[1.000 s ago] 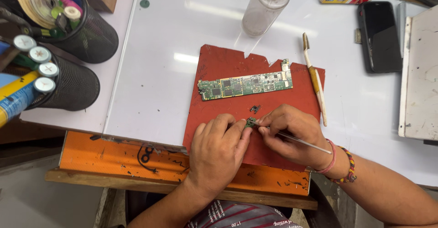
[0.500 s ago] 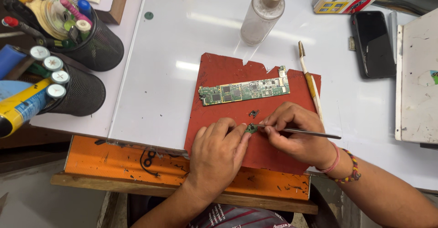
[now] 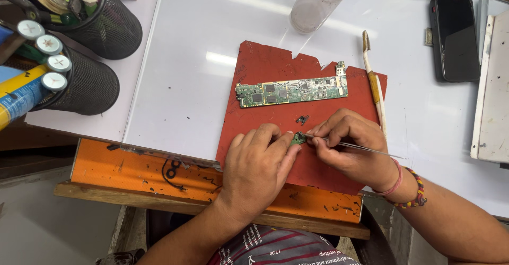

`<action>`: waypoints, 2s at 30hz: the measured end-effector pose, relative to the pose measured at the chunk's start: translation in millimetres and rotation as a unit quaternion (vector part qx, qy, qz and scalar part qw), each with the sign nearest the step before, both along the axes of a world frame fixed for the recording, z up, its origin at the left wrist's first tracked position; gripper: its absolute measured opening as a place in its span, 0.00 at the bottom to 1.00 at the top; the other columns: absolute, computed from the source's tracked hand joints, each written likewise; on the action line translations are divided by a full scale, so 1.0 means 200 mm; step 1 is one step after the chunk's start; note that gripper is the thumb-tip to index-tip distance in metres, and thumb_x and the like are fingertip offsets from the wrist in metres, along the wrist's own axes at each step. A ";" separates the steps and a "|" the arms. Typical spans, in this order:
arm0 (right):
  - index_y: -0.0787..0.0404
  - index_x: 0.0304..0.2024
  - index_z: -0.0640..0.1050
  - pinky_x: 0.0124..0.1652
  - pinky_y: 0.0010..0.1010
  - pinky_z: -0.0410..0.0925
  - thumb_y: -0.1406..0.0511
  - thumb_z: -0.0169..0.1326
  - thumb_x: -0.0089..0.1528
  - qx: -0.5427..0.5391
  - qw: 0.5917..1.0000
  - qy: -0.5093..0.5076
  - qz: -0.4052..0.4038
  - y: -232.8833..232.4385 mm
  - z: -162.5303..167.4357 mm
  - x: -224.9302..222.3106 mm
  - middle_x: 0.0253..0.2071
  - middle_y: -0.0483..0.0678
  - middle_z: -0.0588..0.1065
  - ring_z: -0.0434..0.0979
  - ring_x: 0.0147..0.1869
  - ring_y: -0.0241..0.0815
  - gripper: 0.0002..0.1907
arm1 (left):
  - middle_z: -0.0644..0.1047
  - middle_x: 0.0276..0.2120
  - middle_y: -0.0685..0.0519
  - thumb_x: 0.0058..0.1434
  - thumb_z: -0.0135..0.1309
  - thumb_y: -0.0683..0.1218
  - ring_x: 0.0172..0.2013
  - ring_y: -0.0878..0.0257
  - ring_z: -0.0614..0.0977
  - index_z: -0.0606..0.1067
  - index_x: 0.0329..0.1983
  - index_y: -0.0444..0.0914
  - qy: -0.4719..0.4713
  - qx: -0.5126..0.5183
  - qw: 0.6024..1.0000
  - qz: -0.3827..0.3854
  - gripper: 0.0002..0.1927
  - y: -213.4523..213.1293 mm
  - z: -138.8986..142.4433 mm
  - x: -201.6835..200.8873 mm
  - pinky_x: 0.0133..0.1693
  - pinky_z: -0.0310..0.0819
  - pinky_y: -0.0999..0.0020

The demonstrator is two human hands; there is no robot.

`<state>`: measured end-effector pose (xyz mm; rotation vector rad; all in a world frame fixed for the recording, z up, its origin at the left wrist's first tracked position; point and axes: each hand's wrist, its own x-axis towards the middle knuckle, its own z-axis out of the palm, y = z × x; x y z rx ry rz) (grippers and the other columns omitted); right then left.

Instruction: The person uses tweezers to remove small components from a green circuit board and brushes the board with a toothbrush. The person repeats this process on different sections of the board.

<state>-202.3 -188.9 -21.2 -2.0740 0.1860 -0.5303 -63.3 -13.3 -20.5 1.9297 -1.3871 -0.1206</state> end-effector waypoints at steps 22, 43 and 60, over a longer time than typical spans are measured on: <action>0.62 0.30 0.68 0.44 0.27 0.80 0.76 0.59 0.62 0.084 0.996 0.011 -0.004 -0.01 -0.03 -0.02 0.39 0.51 0.75 0.84 0.45 0.40 0.13 | 0.74 0.36 0.54 0.65 0.60 0.48 0.34 0.61 0.77 0.81 0.46 0.36 -0.002 0.000 1.000 0.003 0.12 0.00 0.00 0.00 0.36 0.66 0.61; 0.63 0.31 0.78 0.22 0.32 0.65 0.57 0.61 0.63 -0.139 0.908 0.333 -0.215 -0.15 0.18 -0.01 0.16 0.49 0.74 0.74 0.17 0.41 0.15 | 0.75 0.49 0.50 0.60 0.56 0.39 0.41 0.58 0.78 0.80 0.54 0.36 -0.029 0.016 0.999 -0.008 0.18 0.01 -0.02 0.01 0.42 0.68 0.59; 0.61 0.56 0.81 0.36 0.32 0.70 0.65 0.62 0.70 -0.253 0.910 0.212 -0.251 -0.27 0.18 -0.10 0.42 0.50 0.78 0.79 0.37 0.41 0.13 | 0.77 0.47 0.51 0.65 0.59 0.48 0.41 0.59 0.79 0.82 0.48 0.36 0.032 -0.010 0.999 0.003 0.13 0.00 -0.02 0.00 0.41 0.67 0.60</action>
